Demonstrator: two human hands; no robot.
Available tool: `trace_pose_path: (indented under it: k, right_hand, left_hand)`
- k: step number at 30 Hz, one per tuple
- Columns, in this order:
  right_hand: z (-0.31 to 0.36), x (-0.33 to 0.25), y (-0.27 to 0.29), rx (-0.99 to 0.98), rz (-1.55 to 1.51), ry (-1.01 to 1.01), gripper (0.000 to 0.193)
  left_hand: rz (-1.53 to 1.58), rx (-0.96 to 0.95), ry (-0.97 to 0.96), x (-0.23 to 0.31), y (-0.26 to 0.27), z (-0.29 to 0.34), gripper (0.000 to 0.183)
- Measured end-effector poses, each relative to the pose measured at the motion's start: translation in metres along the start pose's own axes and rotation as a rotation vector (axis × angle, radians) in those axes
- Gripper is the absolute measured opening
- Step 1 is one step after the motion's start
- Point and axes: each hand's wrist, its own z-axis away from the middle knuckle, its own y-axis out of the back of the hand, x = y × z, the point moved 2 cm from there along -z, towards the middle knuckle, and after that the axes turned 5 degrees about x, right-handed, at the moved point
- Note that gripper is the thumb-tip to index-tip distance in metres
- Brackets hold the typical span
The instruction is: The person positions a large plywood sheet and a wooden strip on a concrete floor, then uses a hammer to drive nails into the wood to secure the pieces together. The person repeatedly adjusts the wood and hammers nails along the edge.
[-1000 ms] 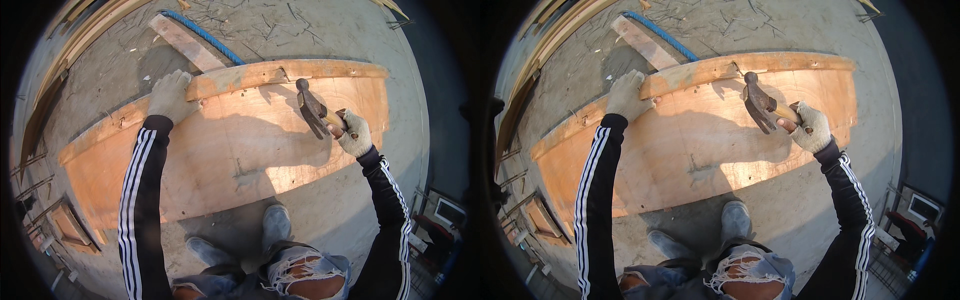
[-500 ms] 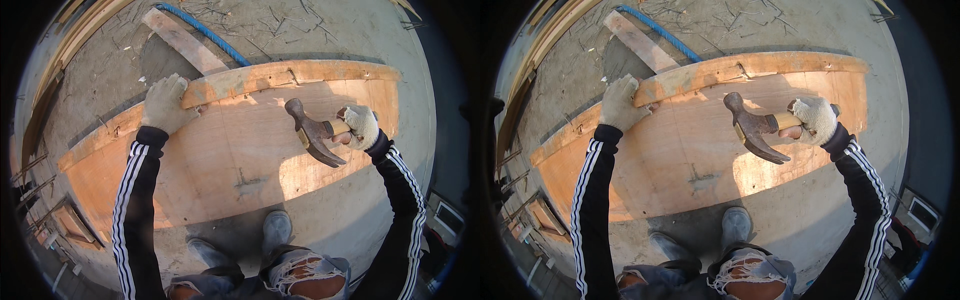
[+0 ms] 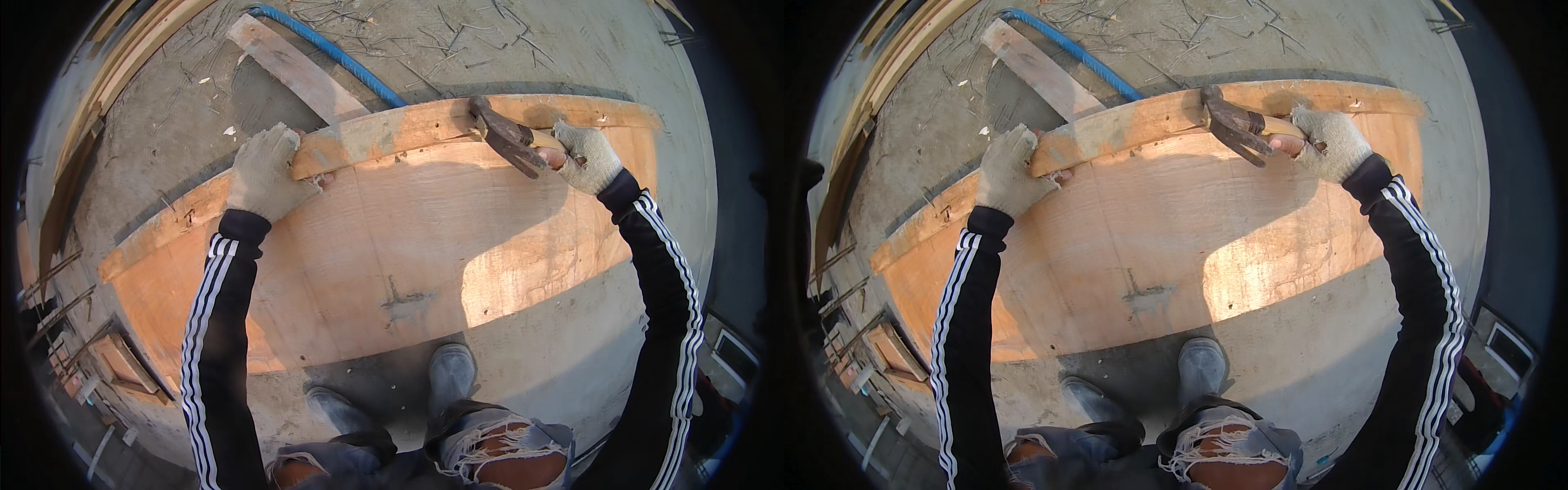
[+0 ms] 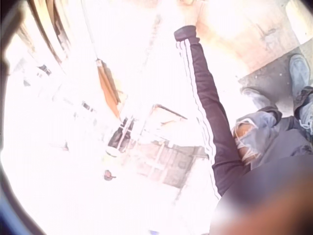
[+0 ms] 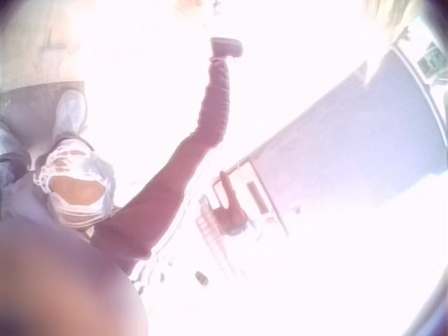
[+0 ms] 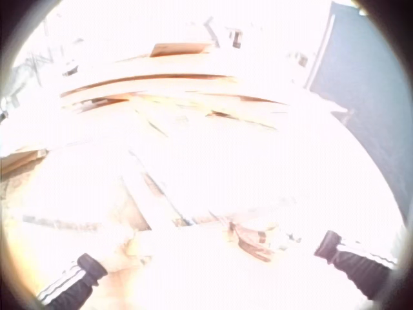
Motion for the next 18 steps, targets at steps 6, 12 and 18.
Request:
trace_pose_path:
  k: [6,12,18]
  right_hand:
    - [0.007,-0.003,0.002,0.217,-0.255,0.596,0.075]
    - [0.017,0.006,-0.021,0.257,-0.124,0.115,0.061]
    - [0.013,-0.015,-0.022,0.019,0.095,-0.005,0.066]
  left_hand:
    - [-0.040,0.044,-0.002,0.001,0.002,-0.001,0.062]
    - [-0.034,-0.079,0.118,-0.002,0.002,0.002,0.066]
    - [-0.060,-0.102,0.114,0.007,0.004,0.007,0.067]
